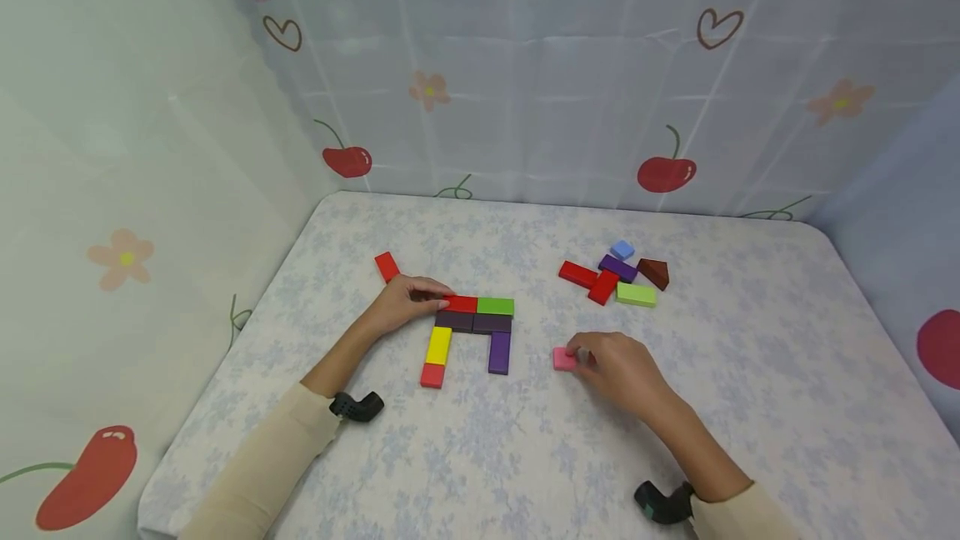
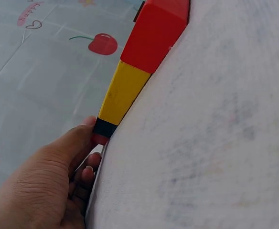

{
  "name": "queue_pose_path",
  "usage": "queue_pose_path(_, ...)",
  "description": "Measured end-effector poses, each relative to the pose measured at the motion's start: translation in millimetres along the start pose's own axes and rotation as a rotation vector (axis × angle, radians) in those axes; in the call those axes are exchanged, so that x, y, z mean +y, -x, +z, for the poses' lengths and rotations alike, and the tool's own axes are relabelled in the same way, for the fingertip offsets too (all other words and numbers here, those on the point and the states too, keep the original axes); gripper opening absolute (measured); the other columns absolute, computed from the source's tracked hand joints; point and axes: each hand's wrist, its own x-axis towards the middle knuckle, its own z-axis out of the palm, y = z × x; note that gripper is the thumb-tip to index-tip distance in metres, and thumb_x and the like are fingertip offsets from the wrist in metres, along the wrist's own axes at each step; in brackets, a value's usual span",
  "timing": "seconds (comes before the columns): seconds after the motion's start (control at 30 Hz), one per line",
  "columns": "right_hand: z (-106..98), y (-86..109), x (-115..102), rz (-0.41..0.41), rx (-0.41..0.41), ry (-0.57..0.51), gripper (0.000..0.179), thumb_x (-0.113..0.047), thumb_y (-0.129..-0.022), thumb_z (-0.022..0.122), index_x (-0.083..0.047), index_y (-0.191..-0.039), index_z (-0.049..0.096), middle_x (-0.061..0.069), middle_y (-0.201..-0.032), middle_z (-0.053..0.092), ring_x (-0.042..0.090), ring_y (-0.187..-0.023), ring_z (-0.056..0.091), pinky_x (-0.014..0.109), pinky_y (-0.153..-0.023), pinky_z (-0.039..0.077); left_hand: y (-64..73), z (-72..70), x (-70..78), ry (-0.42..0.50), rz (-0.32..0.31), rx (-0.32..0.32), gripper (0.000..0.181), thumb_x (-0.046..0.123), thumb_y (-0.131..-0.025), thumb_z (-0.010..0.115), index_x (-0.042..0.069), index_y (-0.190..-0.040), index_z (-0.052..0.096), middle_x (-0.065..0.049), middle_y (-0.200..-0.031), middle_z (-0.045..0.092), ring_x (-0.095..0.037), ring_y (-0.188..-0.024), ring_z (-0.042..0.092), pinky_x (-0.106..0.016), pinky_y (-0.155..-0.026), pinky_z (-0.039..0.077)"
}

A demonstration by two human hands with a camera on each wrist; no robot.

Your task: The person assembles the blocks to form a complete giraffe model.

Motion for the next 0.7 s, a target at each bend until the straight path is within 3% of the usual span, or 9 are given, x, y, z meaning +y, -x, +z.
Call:
queue_pose_path(0.2, 1, -0.5, -8, -0.05, 0.024, 0.0, 0.025, -0.011, -0.08, 0.086, -0.015, -0.103, 0.078, -0.005, -0.087, 0.073, 0.012, -0.075, 0.063, 0.03, -0.065, 0.053, -1.0, 0.4, -2.3, 0.004, -0.003, 0.005, 0.022, 0.025, -0.091, 0.079, 0.022, -0.113, 0.08, 0.007, -0.105, 0.076, -0.016, -0.087, 0.066, -0.029, -0.074, 0.054)
queue_pose_path(0.43, 2, 2.6, -31, -0.139, 0.026, -0.009, 0.025, -0.01, -0.08, 0.086, -0.017, -0.103, 0.078, -0.004, -0.096, 0.075, 0.013, -0.079, 0.067, 0.031, -0.068, 0.057, -1.8, -0.3, -3.1, 0.001, -0.009, 0.004, 0.023, 0.028, -0.091, 0.079, 0.025, -0.113, 0.08, 0.009, -0.106, 0.076, -0.016, -0.088, 0.066, -0.03, -0.076, 0.055)
queue_pose_path(0.7, 11, 3.7, -55, -0.252, -0.042, -0.011, 0.022, -0.013, -0.081, 0.086, -0.016, -0.101, 0.078, -0.005, -0.098, 0.075, 0.01, -0.084, 0.069, 0.032, -0.073, 0.058, -2.4, -1.0, -0.5, 0.0, -0.017, 0.0, 0.021, 0.024, -0.092, 0.078, 0.023, -0.113, 0.08, 0.009, -0.106, 0.076, -0.016, -0.089, 0.066, -0.031, -0.077, 0.055)
